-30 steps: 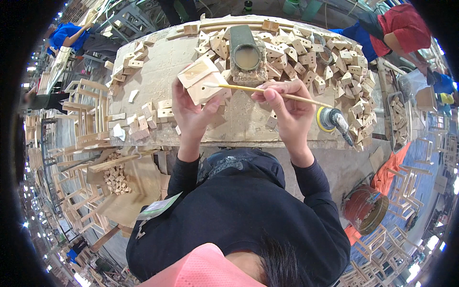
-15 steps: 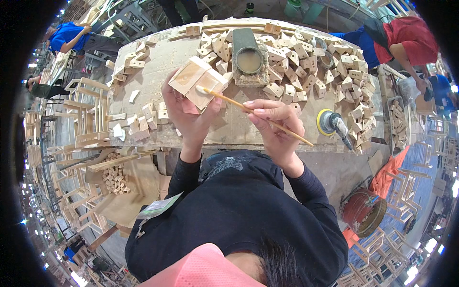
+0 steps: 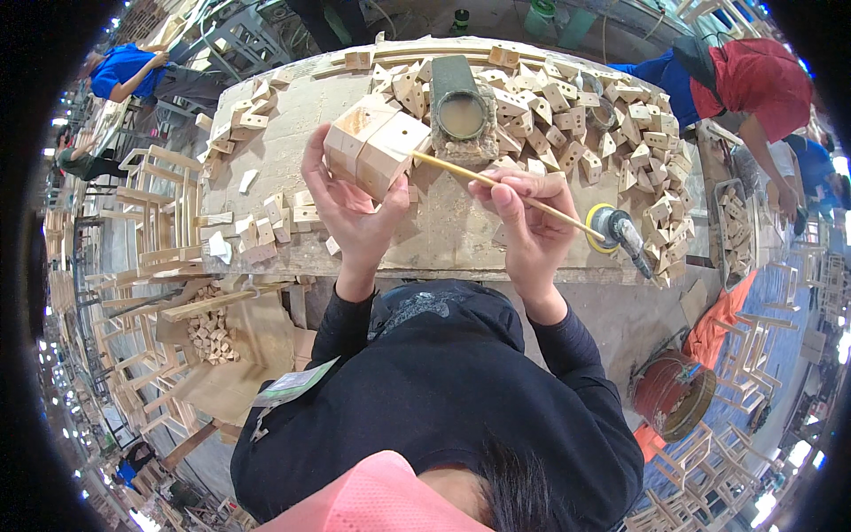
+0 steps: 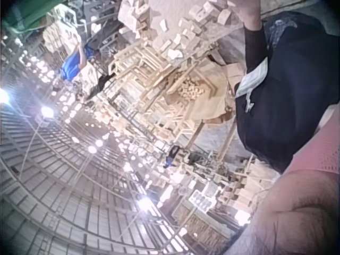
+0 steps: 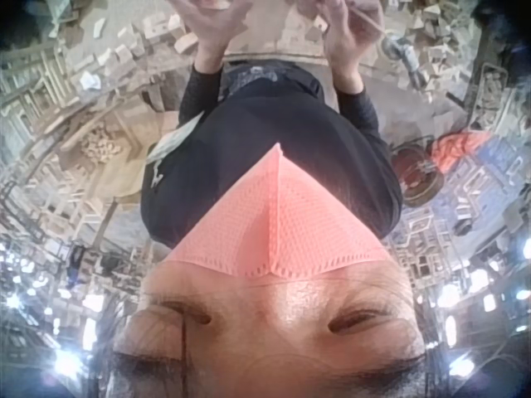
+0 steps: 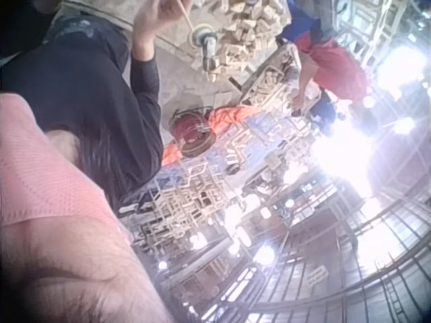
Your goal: The person applies glue to small wooden blocks using a brush and a container of adhesive. They pick up blocks, apply glue to specific surfaces, and join them together, repeating the process for multiple units.
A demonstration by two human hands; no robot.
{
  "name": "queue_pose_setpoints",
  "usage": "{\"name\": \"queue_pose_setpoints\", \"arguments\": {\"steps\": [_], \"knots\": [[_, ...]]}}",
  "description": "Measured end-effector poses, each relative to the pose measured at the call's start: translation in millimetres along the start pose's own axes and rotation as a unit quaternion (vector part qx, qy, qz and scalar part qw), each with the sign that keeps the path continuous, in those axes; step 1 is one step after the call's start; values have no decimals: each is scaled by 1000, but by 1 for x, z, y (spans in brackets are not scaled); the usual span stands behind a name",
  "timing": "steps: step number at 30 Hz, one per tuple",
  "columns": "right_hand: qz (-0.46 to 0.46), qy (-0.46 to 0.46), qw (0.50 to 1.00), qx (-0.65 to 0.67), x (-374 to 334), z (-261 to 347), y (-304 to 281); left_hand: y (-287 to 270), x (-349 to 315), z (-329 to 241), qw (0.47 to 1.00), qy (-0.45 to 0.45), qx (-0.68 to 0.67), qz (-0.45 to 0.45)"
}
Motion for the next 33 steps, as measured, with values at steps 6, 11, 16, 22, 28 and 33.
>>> {"name": "queue_pose_setpoints", "arguments": {"steps": [6,11,16,22,28,33], "knots": [[-6,11,999,-34,4,-12,1,-11,-3,6,999,40,30,-9],[8,18,999,-26,3,-13,8,-14,-4,4,999,29,21,-24],[56,10,998,-23,-5,-11,16,-19,-2,6,998,46,34,-33],[76,-11,997,-5,-4,-13,18,-25,-3,9,998,43,43,-34],[87,-52,991,-85,5,-18,19,-31,4,13,997,35,40,-50],[131,-53,978,-152,15,-24,12,-47,23,26,998,19,45,-51]]}}
Point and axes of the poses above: each hand's wrist, its own x-axis towards the middle knuckle, its own y-axis out of the palm, z = x × y, the point moved 2 cm from there along x, towards the middle knuckle, and after that the axes turned 1 degree about z, right-handed, at the moved point
